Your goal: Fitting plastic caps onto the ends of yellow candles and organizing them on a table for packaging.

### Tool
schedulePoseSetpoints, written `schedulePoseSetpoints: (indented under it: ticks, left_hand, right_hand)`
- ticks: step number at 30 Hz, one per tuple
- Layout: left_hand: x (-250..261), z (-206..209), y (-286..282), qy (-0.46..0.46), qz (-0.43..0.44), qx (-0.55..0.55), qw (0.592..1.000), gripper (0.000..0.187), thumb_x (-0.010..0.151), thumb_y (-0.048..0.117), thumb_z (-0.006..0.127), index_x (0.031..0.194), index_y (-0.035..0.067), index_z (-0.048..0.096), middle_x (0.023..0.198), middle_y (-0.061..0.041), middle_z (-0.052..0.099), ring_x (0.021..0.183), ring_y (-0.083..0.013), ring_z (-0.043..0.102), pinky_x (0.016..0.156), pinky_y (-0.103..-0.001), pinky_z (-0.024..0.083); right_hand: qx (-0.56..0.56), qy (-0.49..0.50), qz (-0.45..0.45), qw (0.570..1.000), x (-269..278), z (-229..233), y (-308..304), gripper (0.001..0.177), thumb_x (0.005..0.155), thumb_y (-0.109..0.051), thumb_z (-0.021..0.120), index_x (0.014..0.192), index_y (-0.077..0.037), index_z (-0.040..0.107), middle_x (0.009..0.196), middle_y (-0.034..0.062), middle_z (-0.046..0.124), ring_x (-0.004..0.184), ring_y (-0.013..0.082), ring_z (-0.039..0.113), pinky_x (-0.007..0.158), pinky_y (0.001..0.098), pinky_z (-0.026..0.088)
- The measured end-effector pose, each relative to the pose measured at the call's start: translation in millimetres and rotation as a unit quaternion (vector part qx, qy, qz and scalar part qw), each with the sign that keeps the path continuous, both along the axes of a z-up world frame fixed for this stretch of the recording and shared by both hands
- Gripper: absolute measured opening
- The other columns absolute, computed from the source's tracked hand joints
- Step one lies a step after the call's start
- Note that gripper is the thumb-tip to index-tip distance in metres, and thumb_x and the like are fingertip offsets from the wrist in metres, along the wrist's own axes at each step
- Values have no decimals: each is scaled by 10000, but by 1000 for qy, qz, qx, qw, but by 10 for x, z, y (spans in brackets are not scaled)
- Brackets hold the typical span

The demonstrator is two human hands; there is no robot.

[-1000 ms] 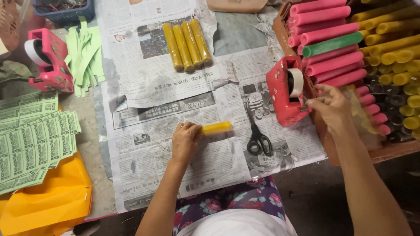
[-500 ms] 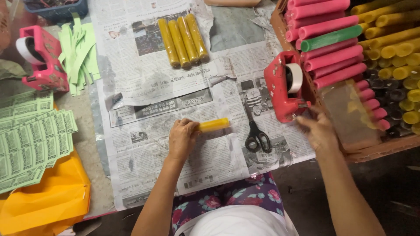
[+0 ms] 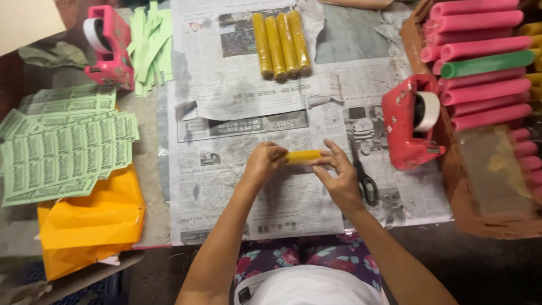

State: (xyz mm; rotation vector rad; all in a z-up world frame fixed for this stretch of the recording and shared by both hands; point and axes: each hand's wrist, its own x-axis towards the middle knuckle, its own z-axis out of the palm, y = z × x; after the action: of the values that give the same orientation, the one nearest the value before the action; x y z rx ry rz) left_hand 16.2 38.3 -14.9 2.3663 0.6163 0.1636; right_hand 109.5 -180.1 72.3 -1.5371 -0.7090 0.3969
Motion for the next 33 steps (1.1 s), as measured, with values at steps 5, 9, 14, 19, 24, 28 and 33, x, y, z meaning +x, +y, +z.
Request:
schedulePoseSetpoints:
  ticks: [5,9,14,19,24,28,33]
  left_hand:
    - [39,29,50,-7,-3,-19,1000,233,811,211,783,1042,235,811,1051,-67,743,1038,-318,694,895,-423,574]
    - [47,20,69,-1,-8,-29,1000,222,823,240,781,1043,242,810,1054,-79,742,1051,-332,692,909,-435,573]
    - [55,27,87,16,-11,-42,999,231,831,259,779,1060,246,806,1067,-69,735,1070,-327,685,924,-447,574]
    - [44,130,71,21,-11,-44,999,229,829,257,776,1055,243,806,1070,-77,737,1069,-337,685,925,-459,573]
    - [54,91,72,8,-13,-52,999,238,833,237,775,1069,220,804,1050,-102,735,1054,-352,687,924,-460,567]
    - [13,193,26,10,-7,-53,999,245,824,228,782,1068,224,804,1037,-87,738,1047,-333,690,928,-447,566]
    - [-14,222,11,8,-8,-48,999,240,830,231,797,1069,222,785,1018,-53,739,1043,-292,694,931,-414,565]
  right_hand:
    - [-48,-87,-3,995,-46,-367,385,733,834,-59,758,1513,-120,489,931,-9,788,1238,177,549,1209,376,214]
    - [-96,-139,-12,986,11,-472,502,730,874,-156,765,1534,-154,455,953,-73,780,1250,160,511,1221,450,60]
    - [-104,-163,-10,981,87,-450,510,784,807,-131,791,1522,-145,469,947,-43,785,1217,197,573,1155,379,230]
    - [-112,-197,2,974,214,-516,531,907,730,-140,847,1544,-114,448,1003,5,773,1167,264,590,1097,405,309]
    - [-108,-249,-5,962,377,-544,497,815,734,-129,854,1485,-104,537,1010,36,750,1109,302,604,1055,439,373]
    - [-87,-361,-55,927,300,-620,503,519,815,-89,816,1317,-137,692,955,-31,739,1023,230,626,1000,393,426]
    - [-131,-451,73,880,265,-888,560,565,759,-192,835,1303,-158,690,942,2,720,964,203,672,919,380,519]
